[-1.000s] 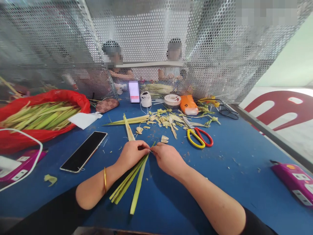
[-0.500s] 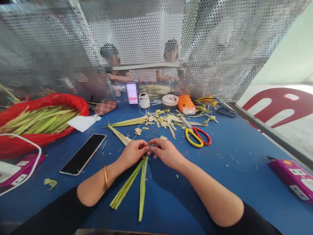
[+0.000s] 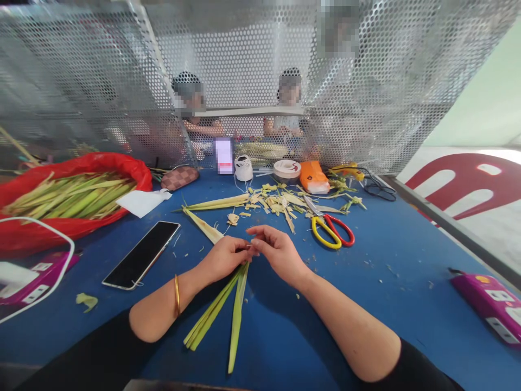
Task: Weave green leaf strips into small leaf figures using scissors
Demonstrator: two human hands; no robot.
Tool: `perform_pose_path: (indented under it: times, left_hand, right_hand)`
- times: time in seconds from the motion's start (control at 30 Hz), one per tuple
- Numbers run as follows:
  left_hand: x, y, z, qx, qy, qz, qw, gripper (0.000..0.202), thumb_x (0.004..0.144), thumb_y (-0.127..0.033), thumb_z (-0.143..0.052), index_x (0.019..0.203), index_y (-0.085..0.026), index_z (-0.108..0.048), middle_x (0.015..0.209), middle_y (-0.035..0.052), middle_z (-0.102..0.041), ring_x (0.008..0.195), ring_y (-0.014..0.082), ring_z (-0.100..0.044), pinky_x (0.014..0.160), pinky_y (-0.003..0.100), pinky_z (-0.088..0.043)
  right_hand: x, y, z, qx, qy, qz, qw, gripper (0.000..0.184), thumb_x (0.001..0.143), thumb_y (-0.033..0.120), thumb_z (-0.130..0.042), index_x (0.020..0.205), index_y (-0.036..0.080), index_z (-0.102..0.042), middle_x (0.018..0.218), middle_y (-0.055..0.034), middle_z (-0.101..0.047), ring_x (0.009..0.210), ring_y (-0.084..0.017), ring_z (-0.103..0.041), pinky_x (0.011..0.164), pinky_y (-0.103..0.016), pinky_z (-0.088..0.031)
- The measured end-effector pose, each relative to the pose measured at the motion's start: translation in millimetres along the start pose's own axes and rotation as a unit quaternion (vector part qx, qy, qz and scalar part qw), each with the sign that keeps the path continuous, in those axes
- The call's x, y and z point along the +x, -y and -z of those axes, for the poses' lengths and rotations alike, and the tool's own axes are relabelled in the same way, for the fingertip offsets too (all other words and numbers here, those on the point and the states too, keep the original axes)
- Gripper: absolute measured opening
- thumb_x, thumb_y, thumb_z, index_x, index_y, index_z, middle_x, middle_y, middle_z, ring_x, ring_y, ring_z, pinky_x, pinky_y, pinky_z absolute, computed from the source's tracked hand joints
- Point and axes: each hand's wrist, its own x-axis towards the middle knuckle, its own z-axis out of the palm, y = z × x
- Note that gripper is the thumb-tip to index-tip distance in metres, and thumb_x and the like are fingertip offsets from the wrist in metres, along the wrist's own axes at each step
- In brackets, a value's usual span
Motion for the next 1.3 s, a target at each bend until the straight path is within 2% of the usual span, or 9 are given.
perform_pose_path:
  times: [0.23, 0.37, 0.47, 0.57, 0.67, 0.77, 0.87, 1.0, 1.3]
  left_hand:
    - [-1, -1, 1.7, -0.077, 0.039, -0.003, 0.996, 0.027, 0.072, -0.017, -0.052, 0.085, -0.018, -0.075, 0.080, 0.0027, -0.075, 0.075, 0.0186, -0.066, 0.069, 0.026, -0.046]
    - [-2, 0, 0.0, -0.046, 0.023, 0.003, 0.999, 0.023, 0.076, -0.034, -0.058, 0.077, -0.018, -0.075, 0.073, 0.0029, -0.073, 0.070, 0.0195, -0.065, 0.063, 0.025, -0.044]
    - [-2, 0, -0.8, -0.036, 0.007, 0.010, 0.999, 0.027, 0.078, -0.036, -0.055, 0.074, -0.018, -0.075, 0.065, 0.0025, -0.070, 0.061, 0.0173, -0.062, 0.057, 0.024, -0.041]
    - [-3, 0, -1.1, -0.061, 0.000, 0.015, 0.998, 0.027, 0.078, -0.035, -0.055, 0.077, -0.018, -0.076, 0.065, 0.0023, -0.070, 0.060, 0.0162, -0.061, 0.057, 0.023, -0.041]
    - [-3, 1, -1.9, -0.087, -0.005, 0.030, 0.996, 0.028, 0.077, -0.036, -0.056, 0.078, -0.017, -0.076, 0.063, 0.0027, -0.069, 0.059, 0.0162, -0.060, 0.056, 0.023, -0.041]
    - [-2, 5, -3.6, -0.121, -0.009, 0.039, 0.992, 0.028, 0.076, -0.037, -0.057, 0.077, -0.016, -0.075, 0.062, 0.0026, -0.068, 0.059, 0.0157, -0.059, 0.055, 0.023, -0.041]
    - [-1, 9, -5.4, -0.132, -0.013, 0.044, 0.990, 0.028, 0.076, -0.037, -0.057, 0.071, -0.015, -0.073, 0.060, 0.0017, -0.066, 0.056, 0.0144, -0.057, 0.056, 0.023, -0.041]
    - [0, 9, -5.9, -0.143, -0.015, 0.047, 0.988, 0.025, 0.076, -0.034, -0.056, 0.070, -0.015, -0.072, 0.059, 0.0006, -0.065, 0.056, 0.0136, -0.057, 0.058, 0.023, -0.043]
    - [-1, -3, -1.1, -0.200, -0.010, 0.085, 0.976, 0.026, 0.074, -0.037, -0.059, 0.072, -0.014, -0.072, 0.058, 0.0001, -0.062, 0.056, 0.0121, -0.055, 0.055, 0.022, -0.040]
  right_hand:
    - [2, -2, 1, -0.011, -0.028, -0.004, 1.000, 0.029, 0.079, 0.034, -0.064, 0.102, 0.018, -0.062, 0.076, 0.0008, -0.065, 0.070, -0.014, -0.061, 0.066, -0.029, -0.048]
    - [2, -3, 0, -0.022, -0.016, -0.003, 1.000, 0.029, 0.081, 0.034, -0.062, 0.105, 0.019, -0.061, 0.081, -0.0014, -0.067, 0.078, -0.017, -0.064, 0.072, -0.031, -0.051]
    - [4, -4, 4, -0.015, -0.001, 0.040, 0.999, 0.040, 0.083, 0.031, -0.060, 0.121, 0.023, -0.055, 0.114, -0.0073, -0.065, 0.099, -0.021, -0.065, 0.085, -0.035, -0.051]
    - [6, -5, 14, -0.116, -0.084, 0.118, 0.983, 0.050, 0.084, 0.028, -0.059, 0.132, 0.028, -0.047, 0.137, -0.0093, -0.049, 0.106, -0.022, -0.062, 0.090, -0.037, -0.048]
    - [7, 0, 25, -0.286, -0.164, 0.140, 0.934, 0.021, 0.088, 0.028, -0.054, 0.104, 0.022, -0.066, 0.105, -0.0087, -0.065, 0.089, -0.021, -0.064, 0.081, -0.035, -0.048]
    - [4, 9, 26, -0.387, -0.072, 0.103, 0.914, 0.019, 0.089, 0.030, -0.056, 0.079, 0.022, -0.070, 0.080, -0.0038, -0.068, 0.077, -0.019, -0.063, 0.073, -0.030, -0.046]
    - [0, 15, 19, -0.460, 0.022, 0.088, 0.883, 0.009, 0.083, 0.030, -0.065, 0.085, 0.024, -0.072, 0.079, -0.0008, -0.068, 0.073, -0.017, -0.062, 0.071, -0.029, -0.043]
    - [-3, 15, 10, -0.531, 0.048, 0.124, 0.837, 0.013, 0.087, 0.021, -0.060, 0.079, 0.024, -0.071, 0.075, -0.0008, -0.067, 0.077, -0.018, -0.063, 0.075, -0.031, -0.038]
    - [-1, 8, 17, -0.486, 0.019, 0.100, 0.868, 0.023, 0.090, 0.015, -0.048, 0.078, 0.021, -0.067, 0.079, -0.0024, -0.067, 0.078, -0.018, -0.062, 0.072, -0.030, -0.039]
